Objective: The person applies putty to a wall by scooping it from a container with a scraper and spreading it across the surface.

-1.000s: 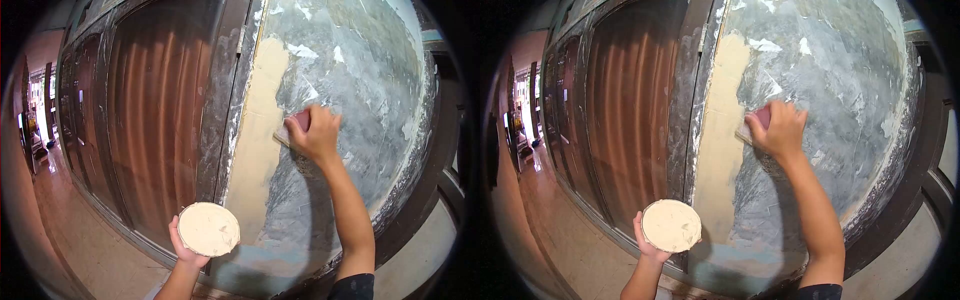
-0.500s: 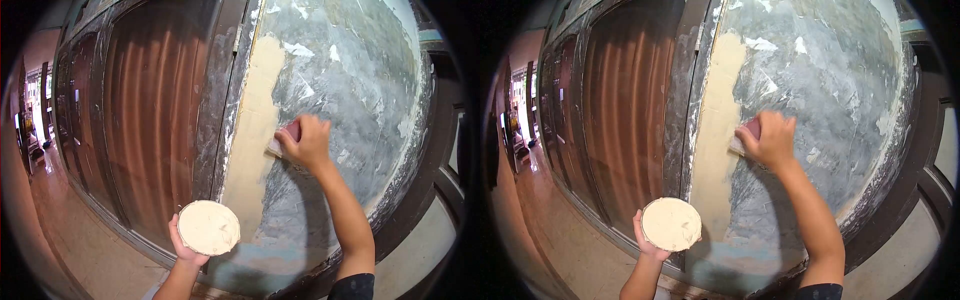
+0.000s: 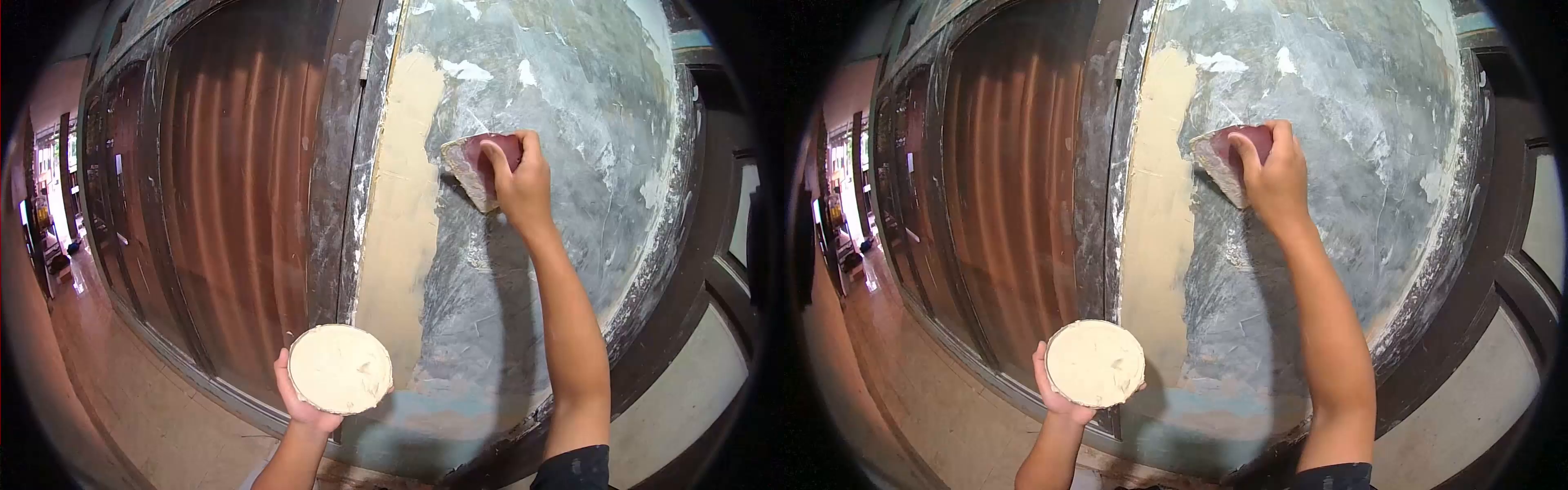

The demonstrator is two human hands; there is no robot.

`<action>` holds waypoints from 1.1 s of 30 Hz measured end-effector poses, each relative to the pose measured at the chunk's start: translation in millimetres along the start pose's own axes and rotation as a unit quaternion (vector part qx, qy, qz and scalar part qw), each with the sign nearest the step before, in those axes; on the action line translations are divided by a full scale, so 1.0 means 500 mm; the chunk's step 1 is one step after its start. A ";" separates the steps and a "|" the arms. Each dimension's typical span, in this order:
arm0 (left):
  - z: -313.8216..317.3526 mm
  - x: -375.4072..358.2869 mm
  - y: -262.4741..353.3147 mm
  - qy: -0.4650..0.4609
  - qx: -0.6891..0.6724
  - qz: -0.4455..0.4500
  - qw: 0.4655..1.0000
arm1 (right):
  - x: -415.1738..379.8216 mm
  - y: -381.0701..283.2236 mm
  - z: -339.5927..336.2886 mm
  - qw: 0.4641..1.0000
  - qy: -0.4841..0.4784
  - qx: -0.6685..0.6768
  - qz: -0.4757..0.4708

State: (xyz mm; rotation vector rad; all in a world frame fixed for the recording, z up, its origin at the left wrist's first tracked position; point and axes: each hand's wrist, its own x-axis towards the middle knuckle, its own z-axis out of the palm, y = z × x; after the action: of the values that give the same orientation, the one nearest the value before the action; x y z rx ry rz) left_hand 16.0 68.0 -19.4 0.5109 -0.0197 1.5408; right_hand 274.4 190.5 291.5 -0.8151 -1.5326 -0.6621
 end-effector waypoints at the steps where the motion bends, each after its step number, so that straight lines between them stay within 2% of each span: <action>1: -0.002 0.004 0.000 0.021 0.015 0.016 1.000 | -0.010 -0.017 -0.016 0.994 -0.022 0.103 0.013; 3: 0.021 -0.002 0.004 0.012 0.008 0.015 1.000 | -0.045 -0.055 -0.052 0.992 -0.060 0.102 -0.040; 5: 0.040 -0.005 0.013 -0.017 0.007 0.002 1.000 | -0.092 -0.069 -0.076 0.975 -0.099 0.179 -0.084; 7: 0.049 -0.001 0.017 -0.020 0.004 -0.005 1.000 | -0.112 -0.119 -0.142 0.948 -0.203 0.048 -0.239; 9: 0.061 0.000 0.023 -0.021 0.001 -0.013 1.000 | -0.146 -0.132 -0.162 0.903 -0.269 -0.024 -0.335; 11: 0.085 -0.004 0.034 -0.063 -0.020 -0.057 0.996 | -0.179 -0.146 -0.176 0.894 -0.298 -0.023 -0.334; 13: 0.106 -0.003 0.041 -0.072 -0.015 -0.061 0.995 | -0.199 -0.154 -0.190 0.857 -0.360 -0.043 -0.366; 15: 0.117 0.000 0.045 -0.066 -0.008 -0.041 0.997 | -0.215 -0.148 -0.199 0.846 -0.397 0.005 -0.355; 19: 0.124 0.003 0.053 -0.076 -0.005 -0.034 0.996 | -0.232 -0.160 -0.209 0.845 -0.383 0.065 -0.368; 20: 0.119 0.005 0.050 -0.024 0.004 -0.003 1.000 | -0.235 -0.162 -0.212 0.844 -0.384 0.073 -0.367; 23: 0.092 0.004 0.049 -0.056 -0.044 0.006 0.997 | -0.239 -0.170 -0.215 0.833 -0.400 0.089 -0.372; 24: 0.094 0.002 0.045 -0.033 -0.024 0.014 0.999 | -0.241 -0.174 -0.218 0.831 -0.406 0.096 -0.369; 27: 0.084 0.006 0.037 0.004 -0.031 0.015 0.999 | -0.253 -0.179 -0.213 0.827 -0.408 0.109 -0.371; 33: 0.098 0.009 0.026 0.007 -0.003 0.004 1.000 | -0.258 -0.186 -0.220 0.823 -0.419 0.117 -0.366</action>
State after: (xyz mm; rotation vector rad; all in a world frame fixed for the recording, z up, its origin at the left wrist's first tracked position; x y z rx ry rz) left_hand 18.7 55.5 29.7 0.4955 -0.0152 1.5510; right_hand 268.8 32.2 181.0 -0.2787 -2.7446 -0.6576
